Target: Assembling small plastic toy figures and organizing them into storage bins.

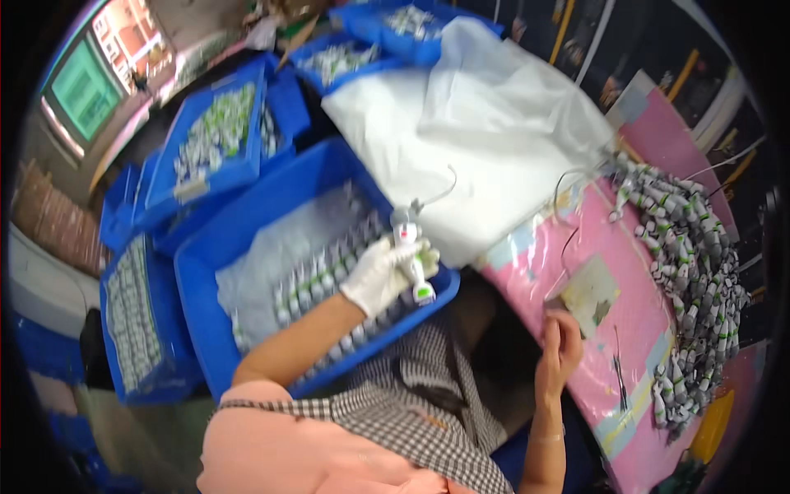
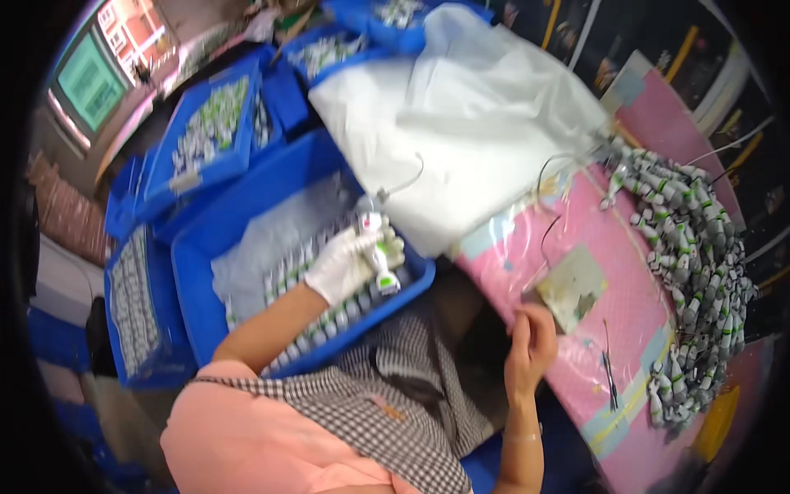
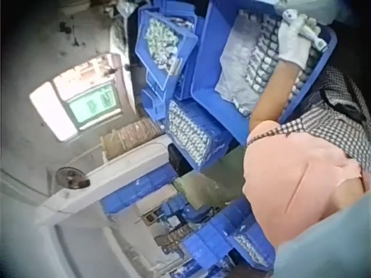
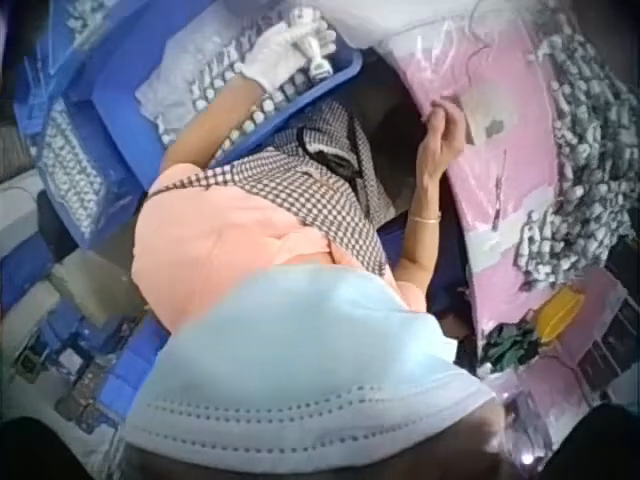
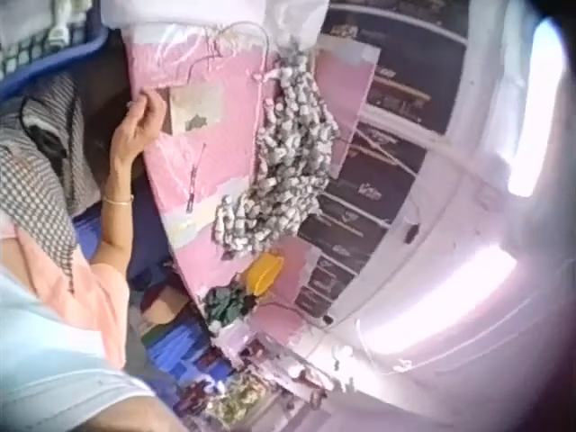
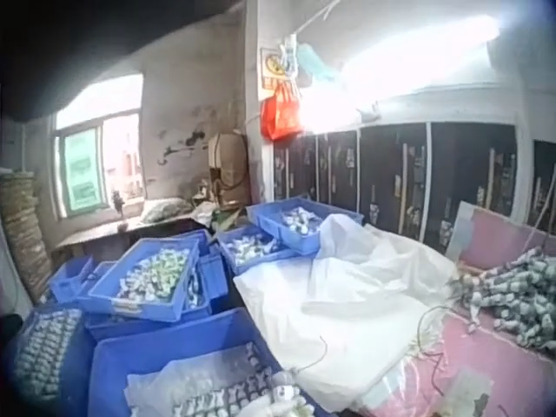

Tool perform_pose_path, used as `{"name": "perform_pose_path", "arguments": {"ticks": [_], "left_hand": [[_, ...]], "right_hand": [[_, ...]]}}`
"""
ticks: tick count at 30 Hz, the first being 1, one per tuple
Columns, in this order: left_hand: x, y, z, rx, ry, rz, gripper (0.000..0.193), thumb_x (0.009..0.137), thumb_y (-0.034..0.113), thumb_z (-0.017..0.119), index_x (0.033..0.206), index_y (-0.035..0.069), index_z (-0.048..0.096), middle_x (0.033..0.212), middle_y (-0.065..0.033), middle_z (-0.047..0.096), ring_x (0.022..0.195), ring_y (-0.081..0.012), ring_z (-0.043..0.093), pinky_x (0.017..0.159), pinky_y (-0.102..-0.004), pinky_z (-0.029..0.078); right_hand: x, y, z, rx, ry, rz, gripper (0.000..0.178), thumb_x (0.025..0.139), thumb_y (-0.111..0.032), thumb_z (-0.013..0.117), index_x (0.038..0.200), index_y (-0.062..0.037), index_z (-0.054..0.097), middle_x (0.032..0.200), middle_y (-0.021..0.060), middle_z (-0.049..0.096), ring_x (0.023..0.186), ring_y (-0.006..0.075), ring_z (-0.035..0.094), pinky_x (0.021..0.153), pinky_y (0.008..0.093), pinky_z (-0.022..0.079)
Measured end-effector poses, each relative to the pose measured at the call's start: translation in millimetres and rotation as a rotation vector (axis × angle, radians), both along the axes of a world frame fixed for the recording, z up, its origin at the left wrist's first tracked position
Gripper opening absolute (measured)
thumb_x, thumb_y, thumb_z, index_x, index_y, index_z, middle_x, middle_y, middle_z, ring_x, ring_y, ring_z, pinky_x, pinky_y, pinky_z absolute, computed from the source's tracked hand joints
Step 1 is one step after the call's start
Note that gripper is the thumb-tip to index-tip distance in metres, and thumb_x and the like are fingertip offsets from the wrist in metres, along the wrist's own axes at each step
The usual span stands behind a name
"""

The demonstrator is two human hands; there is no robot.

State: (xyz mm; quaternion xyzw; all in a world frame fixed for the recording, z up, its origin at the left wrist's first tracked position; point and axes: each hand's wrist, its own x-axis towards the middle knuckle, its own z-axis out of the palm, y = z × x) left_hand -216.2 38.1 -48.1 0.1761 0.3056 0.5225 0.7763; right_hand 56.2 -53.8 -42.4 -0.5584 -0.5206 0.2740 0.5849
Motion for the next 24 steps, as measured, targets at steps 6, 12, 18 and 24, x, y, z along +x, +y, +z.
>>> {"name": "perform_pose_path", "arguments": {"ticks": [6,12,18,24], "left_hand": [[14.3,40.7,45.9,0.155,0.172,-0.078,0.034,0.092,0.027,0.054,0.11,-0.001,0.049,0.103,-0.0122,0.058,0.099,-0.0297,0.06,0.089,-0.045,0.05],[22.5,98.5,55.7,0.188,0.141,-0.067,0.039,0.092,0.035,0.052,0.111,0.002,0.048,0.099,-0.0128,0.058,0.094,-0.0276,0.061,0.083,-0.0413,0.052],[13.5,321.3,164.8,0.291,-0.178,0.033,0.066,0.087,0.063,0.037,0.116,0.006,0.052,0.12,-0.02,0.054,0.113,-0.0354,0.05,0.1,-0.047,0.039],[75.8,263.9,118.2,0.351,0.513,-0.25,0.046,0.095,0.039,0.044,0.124,0.003,0.046,0.119,-0.014,0.056,0.103,-0.0262,0.058,0.091,-0.0414,0.046]], "right_hand": [[56.1,-68.5,9.8,0.111,0.024,-0.464,0.012,0.089,-0.003,0.052,0.095,0.0014,0.061,0.08,0.0024,0.054,0.064,0.0066,0.045,0.055,0.0198,0.036],[116.0,-106.4,-42.9,0.193,0.193,-0.807,0.014,0.091,-0.009,0.052,0.098,-0.0001,0.061,0.074,-0.0013,0.052,0.062,0.0045,0.043,0.055,0.0177,0.033],[132.5,-110.5,-70.5,-0.007,0.127,-0.815,0.011,0.088,-0.009,0.057,0.092,-0.0004,0.062,0.075,-0.0022,0.053,0.06,0.0028,0.042,0.049,0.0169,0.032],[123.6,-68.2,-16.5,-0.052,0.252,-0.722,0.011,0.087,-0.01,0.06,0.088,-0.0005,0.064,0.065,-0.0012,0.052,0.051,0.0038,0.043,0.044,0.0191,0.033]]}}
